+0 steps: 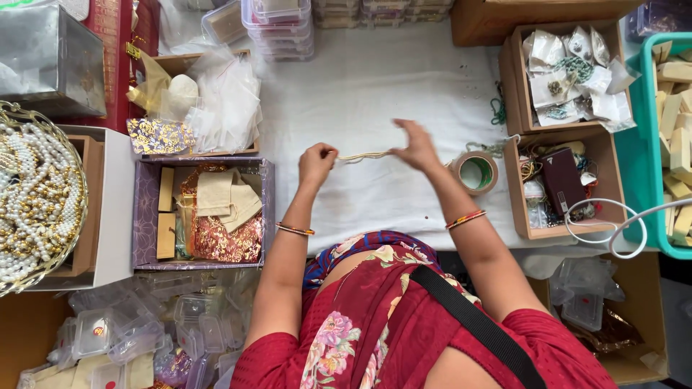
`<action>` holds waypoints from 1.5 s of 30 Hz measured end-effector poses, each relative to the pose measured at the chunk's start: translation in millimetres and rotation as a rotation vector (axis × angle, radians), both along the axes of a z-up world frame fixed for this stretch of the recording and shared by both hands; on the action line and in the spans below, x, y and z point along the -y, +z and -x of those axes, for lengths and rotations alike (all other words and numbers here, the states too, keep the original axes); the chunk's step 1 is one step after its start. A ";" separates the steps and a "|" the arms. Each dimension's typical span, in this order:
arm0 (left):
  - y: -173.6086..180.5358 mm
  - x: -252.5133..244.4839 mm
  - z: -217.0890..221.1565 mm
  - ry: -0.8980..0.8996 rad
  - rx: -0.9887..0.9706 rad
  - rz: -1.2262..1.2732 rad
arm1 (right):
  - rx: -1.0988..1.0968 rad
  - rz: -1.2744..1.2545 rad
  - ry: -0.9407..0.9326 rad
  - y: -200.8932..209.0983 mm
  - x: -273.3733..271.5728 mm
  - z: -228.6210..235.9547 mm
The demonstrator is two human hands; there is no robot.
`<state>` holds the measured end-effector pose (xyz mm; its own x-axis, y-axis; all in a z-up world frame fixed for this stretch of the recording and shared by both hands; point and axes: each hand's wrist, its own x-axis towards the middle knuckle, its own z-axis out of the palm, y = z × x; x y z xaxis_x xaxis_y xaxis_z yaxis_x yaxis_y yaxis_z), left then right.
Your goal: The person seals a cardboard box with clear packing tape, smoothing it down and cutting the tape. They then move a basket of jewelry aside and place the sealed box on a stack. Finally, they pick up a beaded necklace, place it into a small plastic bag, and put the bag into a small container.
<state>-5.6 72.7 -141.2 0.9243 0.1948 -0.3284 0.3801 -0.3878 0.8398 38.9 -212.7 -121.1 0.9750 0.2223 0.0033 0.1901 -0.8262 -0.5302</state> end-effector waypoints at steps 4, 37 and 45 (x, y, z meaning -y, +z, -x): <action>64.1 26.2 3.6 -0.196 0.199 0.268 | -0.257 -0.556 0.383 78.2 -73.5 26.7; 90.5 5.8 40.1 -0.264 -0.219 1.158 | -0.396 -0.577 0.326 56.8 -15.0 26.3; 81.2 44.5 17.6 0.062 0.239 1.001 | -0.185 -0.634 0.198 3.8 -79.4 90.1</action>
